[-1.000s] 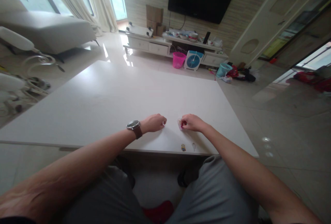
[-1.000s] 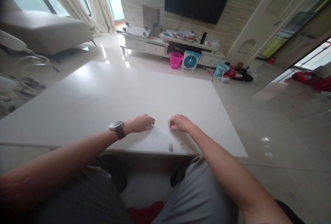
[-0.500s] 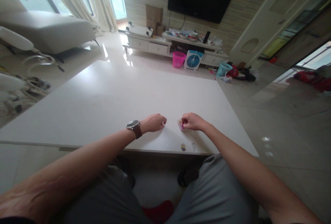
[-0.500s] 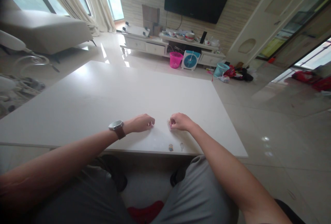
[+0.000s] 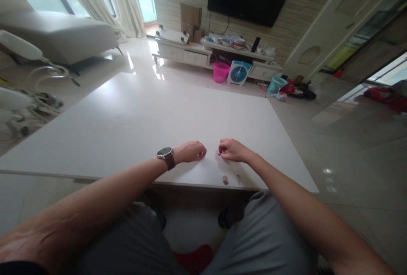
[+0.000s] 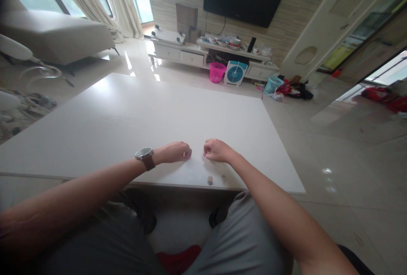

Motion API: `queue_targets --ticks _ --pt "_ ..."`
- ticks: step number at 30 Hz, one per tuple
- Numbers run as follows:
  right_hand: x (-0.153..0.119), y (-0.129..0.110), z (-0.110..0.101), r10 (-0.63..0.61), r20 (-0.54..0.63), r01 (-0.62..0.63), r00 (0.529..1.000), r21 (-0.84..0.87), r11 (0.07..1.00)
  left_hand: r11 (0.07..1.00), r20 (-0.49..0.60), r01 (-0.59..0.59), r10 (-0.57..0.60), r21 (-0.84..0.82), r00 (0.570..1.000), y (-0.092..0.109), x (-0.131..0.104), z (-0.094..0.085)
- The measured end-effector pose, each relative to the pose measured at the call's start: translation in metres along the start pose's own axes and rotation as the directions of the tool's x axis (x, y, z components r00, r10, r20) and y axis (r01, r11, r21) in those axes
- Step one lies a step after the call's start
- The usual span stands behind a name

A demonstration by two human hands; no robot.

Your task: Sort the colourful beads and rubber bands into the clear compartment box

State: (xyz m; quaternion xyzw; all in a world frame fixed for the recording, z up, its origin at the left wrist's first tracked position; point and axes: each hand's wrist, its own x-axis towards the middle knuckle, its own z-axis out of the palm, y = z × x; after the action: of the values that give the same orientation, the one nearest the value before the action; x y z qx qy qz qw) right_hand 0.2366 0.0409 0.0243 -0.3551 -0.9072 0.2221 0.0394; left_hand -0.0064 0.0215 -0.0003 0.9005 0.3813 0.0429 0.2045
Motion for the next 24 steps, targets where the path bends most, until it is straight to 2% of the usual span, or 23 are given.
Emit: queue_targets --ticks 3,7,11,24 --pt "0.001 -0.011 0.005 -0.037 0.063 0.041 0.997 -0.05 0.998 1.0 0.007 -0.026 0.026 -0.008 1.0 0.001 0.001 0.001" --pt "0.001 -0.019 0.011 0.012 0.167 0.004 0.986 -0.096 0.995 0.999 0.013 -0.039 0.039 -0.022 0.999 0.002 0.001 0.002" --pt "0.003 -0.021 0.017 0.026 0.213 -0.001 0.977 -0.119 0.993 0.998 0.032 -0.052 0.053 -0.032 0.998 0.005 0.001 0.001" --pt "0.01 -0.023 0.022 0.016 0.134 -0.002 0.991 -0.104 0.995 0.997 0.031 -0.069 0.071 -0.038 0.997 0.006 -0.002 0.004"
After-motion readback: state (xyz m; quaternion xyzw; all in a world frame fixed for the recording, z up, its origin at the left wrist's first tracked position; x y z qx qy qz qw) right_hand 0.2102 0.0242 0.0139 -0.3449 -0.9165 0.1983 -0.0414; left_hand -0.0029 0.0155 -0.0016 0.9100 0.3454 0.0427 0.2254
